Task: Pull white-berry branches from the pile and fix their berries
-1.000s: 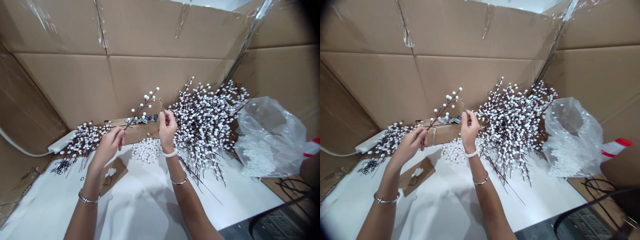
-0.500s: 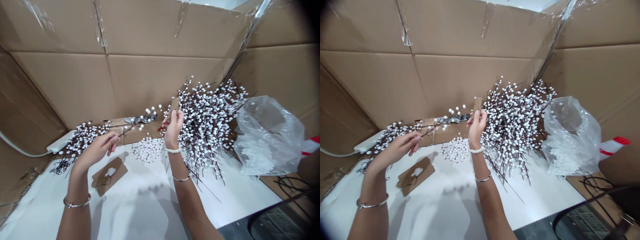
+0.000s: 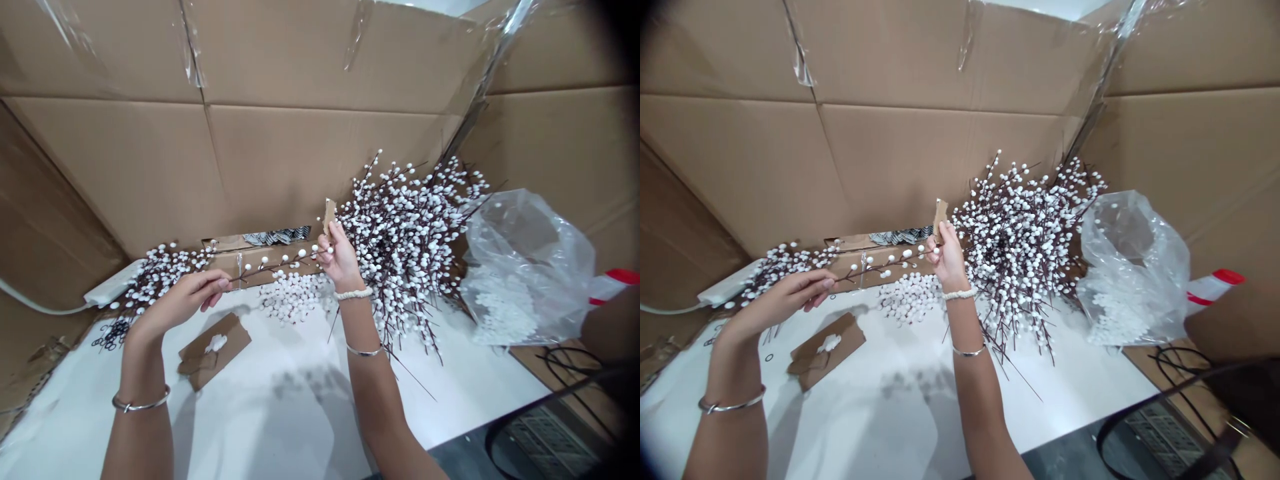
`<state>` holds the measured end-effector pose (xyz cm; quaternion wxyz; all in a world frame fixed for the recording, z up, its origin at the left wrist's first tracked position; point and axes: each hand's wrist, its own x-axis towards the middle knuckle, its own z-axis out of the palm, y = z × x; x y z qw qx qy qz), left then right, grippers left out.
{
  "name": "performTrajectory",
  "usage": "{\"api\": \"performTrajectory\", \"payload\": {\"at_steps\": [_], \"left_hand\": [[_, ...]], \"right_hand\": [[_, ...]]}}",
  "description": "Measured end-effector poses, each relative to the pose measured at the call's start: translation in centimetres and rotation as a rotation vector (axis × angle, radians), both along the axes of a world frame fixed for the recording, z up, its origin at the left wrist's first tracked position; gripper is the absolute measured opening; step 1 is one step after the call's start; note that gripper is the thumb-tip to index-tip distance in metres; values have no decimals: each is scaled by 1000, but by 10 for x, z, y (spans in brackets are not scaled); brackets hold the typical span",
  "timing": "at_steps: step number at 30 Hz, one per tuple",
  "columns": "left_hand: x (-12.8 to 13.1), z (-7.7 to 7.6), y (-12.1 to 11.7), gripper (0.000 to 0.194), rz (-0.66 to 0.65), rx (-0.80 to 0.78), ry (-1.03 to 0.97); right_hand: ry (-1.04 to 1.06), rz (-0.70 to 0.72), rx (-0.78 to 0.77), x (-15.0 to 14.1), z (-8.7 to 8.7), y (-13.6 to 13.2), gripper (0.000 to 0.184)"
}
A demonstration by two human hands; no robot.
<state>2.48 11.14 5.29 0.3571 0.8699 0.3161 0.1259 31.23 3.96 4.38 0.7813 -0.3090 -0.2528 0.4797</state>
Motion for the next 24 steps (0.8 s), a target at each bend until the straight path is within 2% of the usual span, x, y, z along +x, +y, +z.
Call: {"api": "performTrajectory", "payload": {"at_steps": [6, 12, 15, 17, 19, 21, 24], "left_hand": [[-4, -1, 3, 36, 66, 55, 33], [4, -4, 6, 38, 104, 208, 0], [0, -12, 15, 35, 183, 304, -39], [-14, -18, 24, 32, 280, 348, -45], [-33, -21, 32, 31, 428, 381, -43], [-48, -21, 37, 30, 540, 412, -92], [-53, -19, 36, 30, 539, 290, -257]], "right_hand": [[-48, 53, -38, -4, 9, -9, 23], [-85, 16, -15, -10, 7, -4, 33], [-167, -94, -18, -5, 4, -4, 28], [-236, -293, -5, 6, 4, -9, 23], [-264, -558, 38, 18, 4, -14, 22], [-257, -574, 73, 26, 5, -18, 24], [-259, -502, 67, 20, 5, -15, 24]]}}
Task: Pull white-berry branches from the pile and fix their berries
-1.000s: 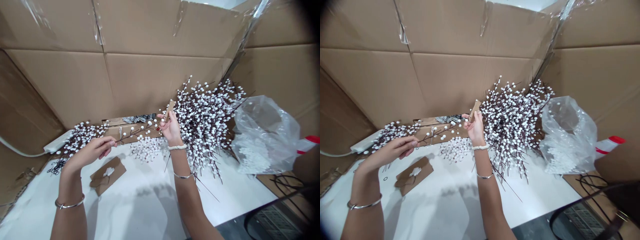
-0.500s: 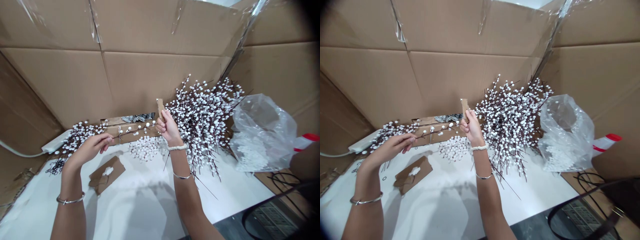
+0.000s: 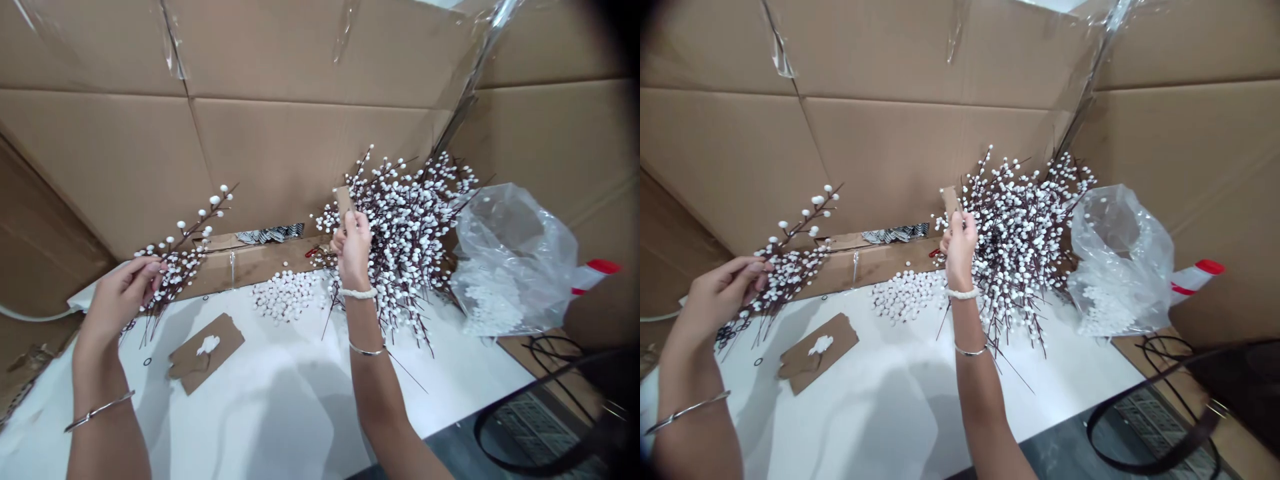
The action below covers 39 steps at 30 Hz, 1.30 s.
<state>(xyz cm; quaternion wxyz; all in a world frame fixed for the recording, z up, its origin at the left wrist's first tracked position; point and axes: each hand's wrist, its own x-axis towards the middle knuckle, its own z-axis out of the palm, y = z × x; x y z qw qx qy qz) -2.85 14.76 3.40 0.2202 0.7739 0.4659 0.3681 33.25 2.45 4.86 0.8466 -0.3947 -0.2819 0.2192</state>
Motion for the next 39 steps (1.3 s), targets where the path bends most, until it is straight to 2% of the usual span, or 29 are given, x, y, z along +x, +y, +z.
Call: {"api": "performTrajectory", "payload": {"at_steps": [4, 13, 20, 27, 39], "left_hand": [[13, 2, -5, 31, -78, -66, -14], [22, 7, -11, 33, -216, -199, 19], [33, 15, -20, 32, -304, -199, 62], [37, 20, -26, 33, -296, -212, 49], [38, 18, -25, 35, -308, -224, 63]], "right_hand": [[-126, 48, -97, -19, -6, 11, 23], [-458, -118, -198, -22, -14, 16, 24], [-492, -64, -154, -34, -13, 16, 20], [-508, -61, -162, -37, -12, 14, 20], [-522, -58, -151, -38, -12, 13, 20]]}}
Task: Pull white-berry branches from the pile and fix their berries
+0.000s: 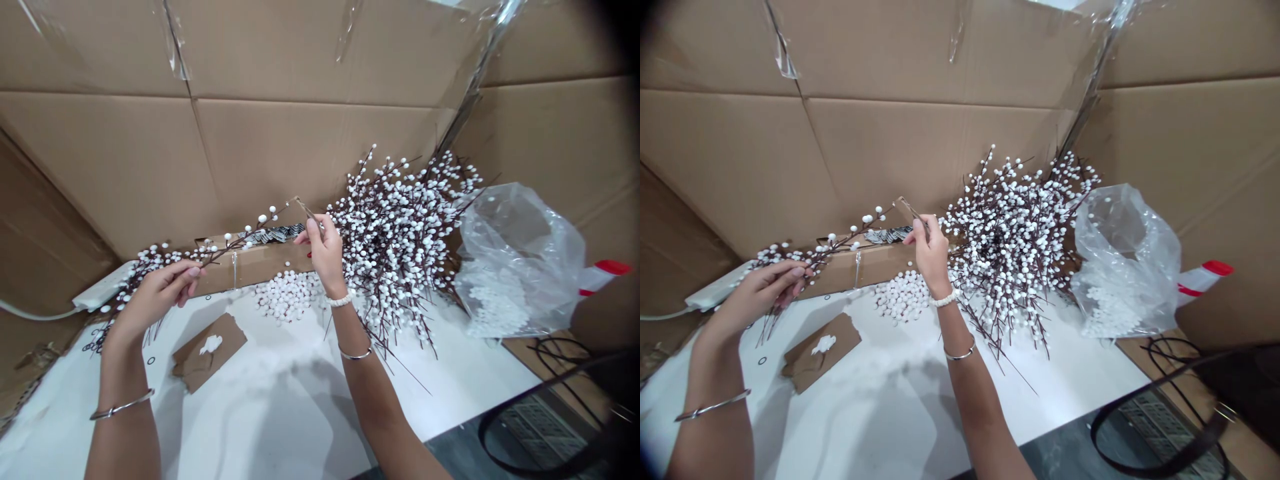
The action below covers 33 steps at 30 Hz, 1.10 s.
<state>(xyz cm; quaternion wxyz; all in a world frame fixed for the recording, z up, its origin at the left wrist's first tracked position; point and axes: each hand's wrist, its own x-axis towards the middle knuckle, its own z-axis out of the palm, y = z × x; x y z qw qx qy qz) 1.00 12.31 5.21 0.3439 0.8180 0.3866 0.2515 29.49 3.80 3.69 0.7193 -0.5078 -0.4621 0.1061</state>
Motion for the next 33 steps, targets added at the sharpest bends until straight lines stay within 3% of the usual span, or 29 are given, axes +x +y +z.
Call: {"api": "performTrajectory", "payload": {"at_steps": [26, 29, 33], "left_hand": [[-4, -1, 2, 34, 16, -15, -20], [-7, -1, 4, 32, 22, -27, -45], [-10, 2, 1, 28, 82, -3, -105]], "right_hand": [[9, -52, -30, 6, -5, 4, 22], [124, 18, -33, 10, -7, 9, 21], [355, 231, -105, 6, -14, 13, 20]]}}
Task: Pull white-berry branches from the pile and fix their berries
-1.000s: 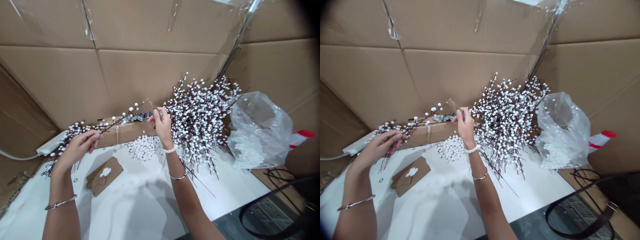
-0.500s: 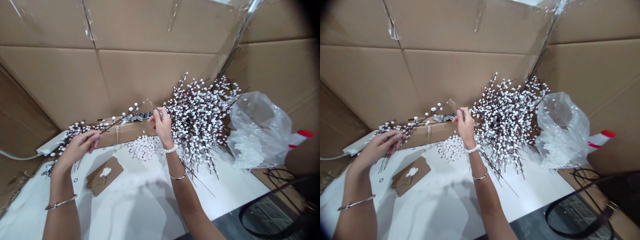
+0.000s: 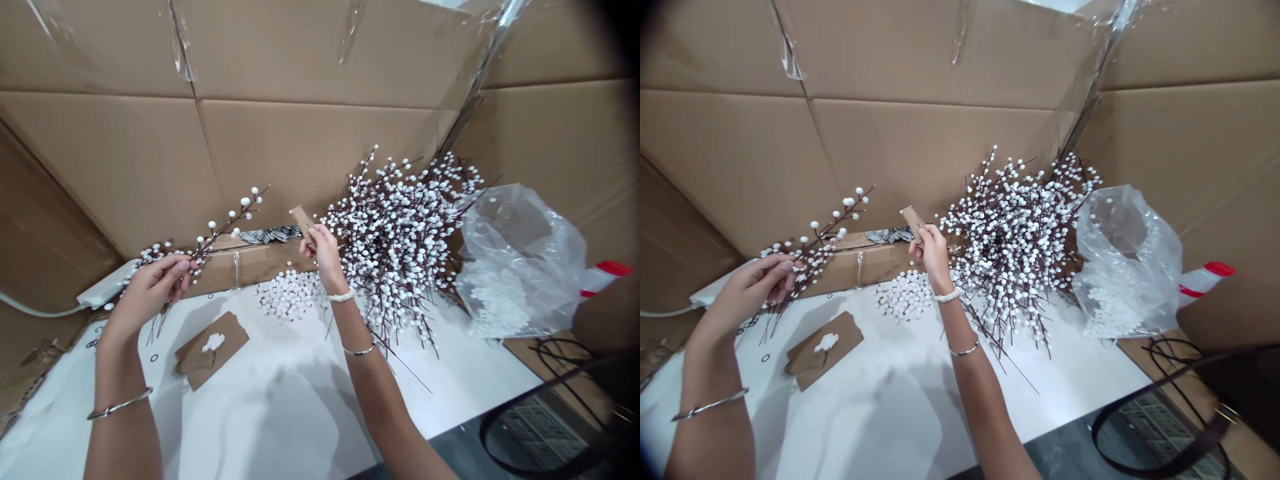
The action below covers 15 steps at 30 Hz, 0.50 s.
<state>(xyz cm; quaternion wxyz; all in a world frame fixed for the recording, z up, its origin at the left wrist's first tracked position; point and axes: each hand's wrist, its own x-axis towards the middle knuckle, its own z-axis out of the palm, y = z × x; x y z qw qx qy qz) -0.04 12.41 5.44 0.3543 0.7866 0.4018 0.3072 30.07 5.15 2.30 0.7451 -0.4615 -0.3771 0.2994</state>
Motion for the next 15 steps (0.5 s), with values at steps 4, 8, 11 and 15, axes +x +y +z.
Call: {"api": "performTrajectory", "payload": {"at_steps": [4, 8, 11, 15], "left_hand": [[-1, 3, -5, 24, 61, 36, -90], [-1, 3, -6, 21, 29, 30, -126], [-1, 1, -6, 22, 4, 31, -149], [-2, 0, -6, 23, 10, 66, -191]], "right_hand": [[80, 388, -231, -29, -26, -11, 27], [9, 699, -522, -68, -67, -32, 27], [-6, 751, -643, -89, -91, -38, 24], [-15, 795, -726, -104, -108, -33, 20]]}}
